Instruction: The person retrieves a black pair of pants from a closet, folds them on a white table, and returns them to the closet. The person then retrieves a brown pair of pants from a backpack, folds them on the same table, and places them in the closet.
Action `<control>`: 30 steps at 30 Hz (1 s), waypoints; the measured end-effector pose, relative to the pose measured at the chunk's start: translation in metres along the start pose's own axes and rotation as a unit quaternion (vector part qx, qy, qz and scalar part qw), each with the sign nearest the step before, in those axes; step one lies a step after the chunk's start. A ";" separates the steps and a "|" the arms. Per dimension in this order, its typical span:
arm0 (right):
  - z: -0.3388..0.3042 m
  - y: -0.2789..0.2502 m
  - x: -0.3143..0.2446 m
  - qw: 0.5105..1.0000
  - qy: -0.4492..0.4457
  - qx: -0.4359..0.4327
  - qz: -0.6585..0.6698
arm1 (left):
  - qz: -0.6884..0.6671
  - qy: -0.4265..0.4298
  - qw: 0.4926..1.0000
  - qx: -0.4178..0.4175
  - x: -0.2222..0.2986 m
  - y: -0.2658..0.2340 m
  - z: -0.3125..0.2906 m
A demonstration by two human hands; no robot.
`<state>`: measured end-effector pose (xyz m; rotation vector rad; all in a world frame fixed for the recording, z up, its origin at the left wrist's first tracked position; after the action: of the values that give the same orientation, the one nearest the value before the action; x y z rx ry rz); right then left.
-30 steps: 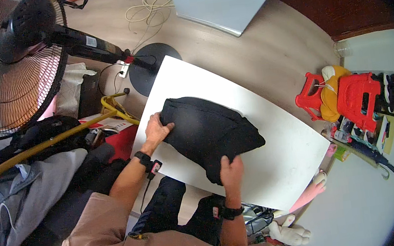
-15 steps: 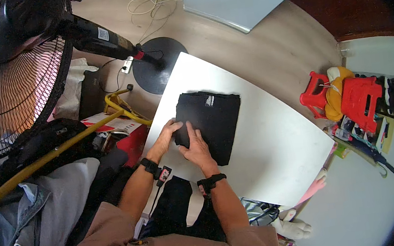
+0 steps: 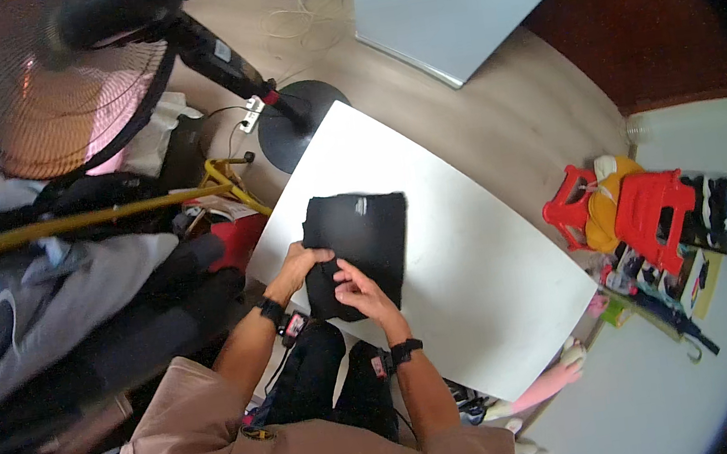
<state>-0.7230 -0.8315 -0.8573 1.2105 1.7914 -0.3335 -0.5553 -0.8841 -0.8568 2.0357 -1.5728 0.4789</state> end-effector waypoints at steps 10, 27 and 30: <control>-0.128 -0.052 0.153 0.988 0.099 -0.030 -0.111 | 0.441 0.111 0.864 0.215 -0.047 -0.079 -0.245; -0.016 0.286 0.040 0.814 0.186 -0.391 -0.388 | 0.117 0.028 0.780 0.614 -0.247 -0.251 -0.672; -0.013 0.350 0.048 0.782 0.179 -0.433 -0.411 | 0.069 0.003 0.767 0.637 -0.260 -0.269 -0.740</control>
<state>-0.4409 -0.6270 -0.7997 -0.2269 2.3209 0.2764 -0.3385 -0.1888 -0.4597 2.7334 -1.4968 2.0504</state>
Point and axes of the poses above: each hand's wrist, its own z-axis towards the middle knuckle, its own y-axis out of the palm, x = y × z, the point moved 4 cm from there along z, towards the middle knuckle, and after that the axes turned 9 degrees about -z, right-handed, at the moved point
